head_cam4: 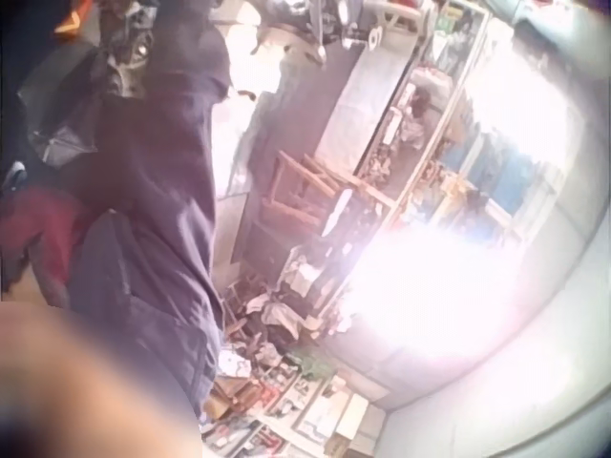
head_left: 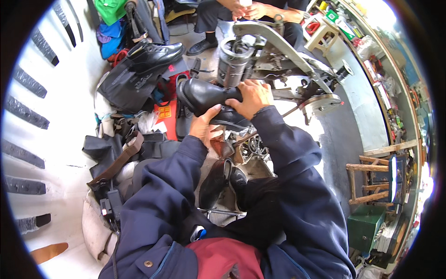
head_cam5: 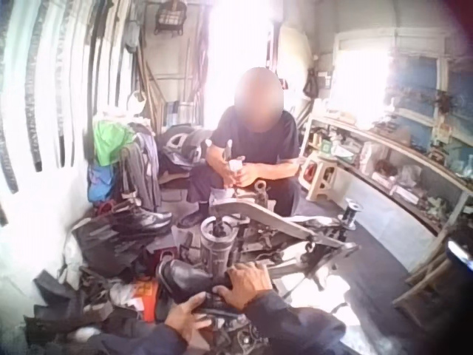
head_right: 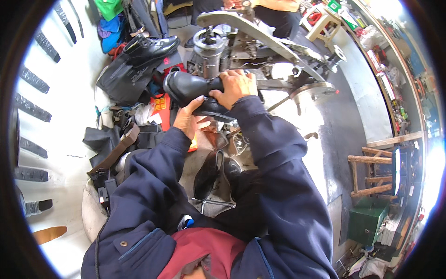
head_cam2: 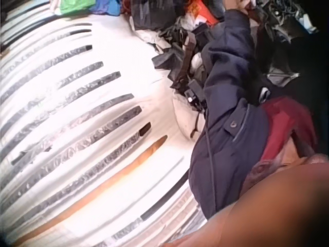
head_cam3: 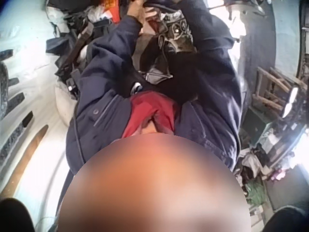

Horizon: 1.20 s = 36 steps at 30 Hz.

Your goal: The person operates a heavy-duty sewing machine to stitch a black leather shoe. They guide the shoe around the machine's arm, rotating it to sew different sections of the upper. The person adjusts the shoe's position frequently to align the stitching path.

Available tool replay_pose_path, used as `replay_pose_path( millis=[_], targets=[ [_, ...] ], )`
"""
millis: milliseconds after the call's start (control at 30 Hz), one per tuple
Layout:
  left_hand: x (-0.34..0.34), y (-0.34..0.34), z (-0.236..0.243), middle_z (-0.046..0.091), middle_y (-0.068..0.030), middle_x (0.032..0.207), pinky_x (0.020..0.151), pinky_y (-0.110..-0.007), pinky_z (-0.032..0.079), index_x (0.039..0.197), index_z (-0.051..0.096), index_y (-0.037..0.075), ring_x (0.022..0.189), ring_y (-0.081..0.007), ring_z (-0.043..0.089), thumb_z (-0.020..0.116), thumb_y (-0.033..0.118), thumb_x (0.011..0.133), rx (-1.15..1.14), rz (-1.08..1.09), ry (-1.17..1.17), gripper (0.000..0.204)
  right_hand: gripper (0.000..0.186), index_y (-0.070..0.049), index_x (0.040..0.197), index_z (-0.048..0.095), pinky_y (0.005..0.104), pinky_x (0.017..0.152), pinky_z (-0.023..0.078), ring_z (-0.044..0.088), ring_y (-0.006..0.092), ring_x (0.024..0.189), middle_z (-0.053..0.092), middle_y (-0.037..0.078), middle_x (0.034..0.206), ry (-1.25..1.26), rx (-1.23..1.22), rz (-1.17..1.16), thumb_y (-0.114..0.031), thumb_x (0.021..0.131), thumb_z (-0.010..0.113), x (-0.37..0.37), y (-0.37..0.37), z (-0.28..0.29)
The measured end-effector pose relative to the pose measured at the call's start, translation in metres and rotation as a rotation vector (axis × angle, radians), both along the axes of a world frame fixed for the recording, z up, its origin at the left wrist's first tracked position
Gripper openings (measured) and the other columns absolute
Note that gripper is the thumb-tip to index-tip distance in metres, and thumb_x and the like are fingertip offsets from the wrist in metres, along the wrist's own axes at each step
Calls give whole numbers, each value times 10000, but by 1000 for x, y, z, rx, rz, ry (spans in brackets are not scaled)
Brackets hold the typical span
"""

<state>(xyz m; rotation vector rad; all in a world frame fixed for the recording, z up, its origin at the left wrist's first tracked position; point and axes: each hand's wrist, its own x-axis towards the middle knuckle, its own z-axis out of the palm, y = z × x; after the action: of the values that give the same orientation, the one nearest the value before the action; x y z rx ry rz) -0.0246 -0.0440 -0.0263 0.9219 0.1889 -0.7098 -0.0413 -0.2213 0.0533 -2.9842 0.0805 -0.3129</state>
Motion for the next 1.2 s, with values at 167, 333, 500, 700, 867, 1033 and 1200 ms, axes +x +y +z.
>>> replay_pose_path(
  millis=[167,333,500,700,867,1033,1200],
  targets=[
    [-1,-4,4,639,-47,1232,948,-664,411,1303,575,175,1173,-301,580,775,575,798,69,16,1,675,595,-66,1230,645,518,1059,344,509,275,1296,632,122,1289,-25,72,18,-439,775,739,-4,-1,-9],
    [2,-4,-5,642,-26,1208,846,-571,492,1301,566,173,1107,-268,615,810,482,801,165,35,-1,636,589,-47,1250,596,533,1054,334,504,300,1295,617,144,1298,-64,65,53,-405,794,701,-4,-2,-16],
    [1,-6,-16,612,-14,1235,873,-420,458,1311,517,167,1127,-195,588,807,374,794,305,154,-28,628,400,11,1166,572,489,1005,358,556,349,1156,625,172,1138,-178,250,217,-279,893,611,-13,-14,-16],
    [-4,-10,-1,545,-24,1295,932,-372,448,1414,359,199,1154,-177,546,765,164,792,117,189,84,744,311,-5,1104,609,448,941,392,593,358,990,648,168,1020,-190,317,254,-136,834,690,-16,-24,-19],
    [-10,-23,-3,564,-34,1253,959,-343,450,1371,398,174,1106,-171,570,749,113,810,19,325,115,665,354,-31,1126,612,441,959,398,601,347,1019,655,147,1056,-165,291,269,-138,806,719,-15,-28,-17],
    [-12,-30,-21,661,32,1034,834,-296,460,1116,658,159,880,-105,587,761,239,843,157,346,66,303,413,-93,1166,622,446,1038,380,571,318,1192,643,128,1215,-248,291,268,-128,772,739,-12,-28,-27],
    [-1,-30,-18,626,-12,944,660,-300,512,1309,435,206,724,-123,602,766,249,812,230,369,36,599,429,-129,1141,630,453,1016,387,583,280,1181,653,92,1162,-300,313,242,-185,745,783,-12,-28,-32]
  ],
)
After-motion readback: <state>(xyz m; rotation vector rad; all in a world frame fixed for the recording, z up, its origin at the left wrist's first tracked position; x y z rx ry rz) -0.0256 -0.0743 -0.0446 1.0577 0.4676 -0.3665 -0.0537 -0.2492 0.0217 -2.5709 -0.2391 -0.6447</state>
